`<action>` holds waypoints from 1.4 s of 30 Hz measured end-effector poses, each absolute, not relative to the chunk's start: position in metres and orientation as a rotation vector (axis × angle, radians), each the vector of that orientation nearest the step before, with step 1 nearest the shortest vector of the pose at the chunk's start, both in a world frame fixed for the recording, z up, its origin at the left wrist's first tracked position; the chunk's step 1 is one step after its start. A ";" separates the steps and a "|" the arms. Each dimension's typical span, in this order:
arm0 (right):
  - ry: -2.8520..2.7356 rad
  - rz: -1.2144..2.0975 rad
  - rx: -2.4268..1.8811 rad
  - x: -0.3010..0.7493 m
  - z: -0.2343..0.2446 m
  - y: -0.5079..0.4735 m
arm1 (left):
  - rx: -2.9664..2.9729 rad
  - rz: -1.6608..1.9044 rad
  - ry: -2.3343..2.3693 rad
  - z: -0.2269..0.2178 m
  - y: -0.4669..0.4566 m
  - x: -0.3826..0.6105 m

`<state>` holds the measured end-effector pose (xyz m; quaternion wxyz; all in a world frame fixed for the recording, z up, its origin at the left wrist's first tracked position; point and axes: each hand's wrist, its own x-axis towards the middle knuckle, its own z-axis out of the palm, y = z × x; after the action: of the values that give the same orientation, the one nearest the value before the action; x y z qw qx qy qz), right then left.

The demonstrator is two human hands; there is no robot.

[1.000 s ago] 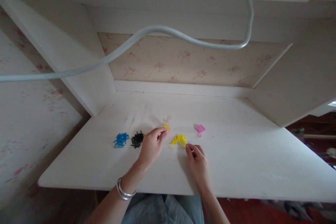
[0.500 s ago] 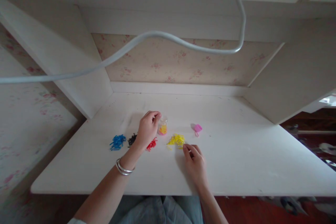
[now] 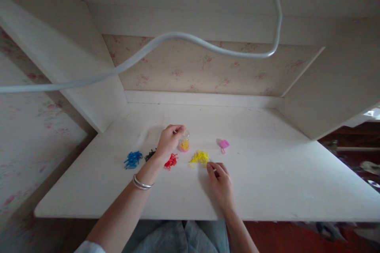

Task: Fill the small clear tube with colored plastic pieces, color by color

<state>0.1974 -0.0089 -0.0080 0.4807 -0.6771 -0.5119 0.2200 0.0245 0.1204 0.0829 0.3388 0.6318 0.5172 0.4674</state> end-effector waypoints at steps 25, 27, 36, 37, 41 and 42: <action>-1.157 0.544 -1.543 0.195 0.008 -0.003 | 1.559 0.982 1.299 0.037 0.026 0.004; -1.161 0.501 -1.503 0.193 0.021 0.004 | 1.558 0.949 1.323 0.022 0.012 0.001; -1.387 0.276 -1.437 0.166 0.075 0.064 | 1.624 0.958 1.307 0.015 -0.003 -0.007; -1.407 0.268 -1.435 0.163 0.076 0.069 | 1.628 0.959 1.302 0.016 -0.002 -0.007; -1.489 0.228 -1.445 0.154 0.078 0.079 | 1.653 0.965 1.287 0.016 0.000 -0.008; -1.505 0.221 -1.451 0.153 0.078 0.081 | 1.665 0.960 1.288 0.016 0.000 -0.009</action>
<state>0.1534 0.0807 0.0782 0.4966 -0.5991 -0.6214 0.0912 -0.0086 0.0000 0.0164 0.4025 0.6589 0.5096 0.3797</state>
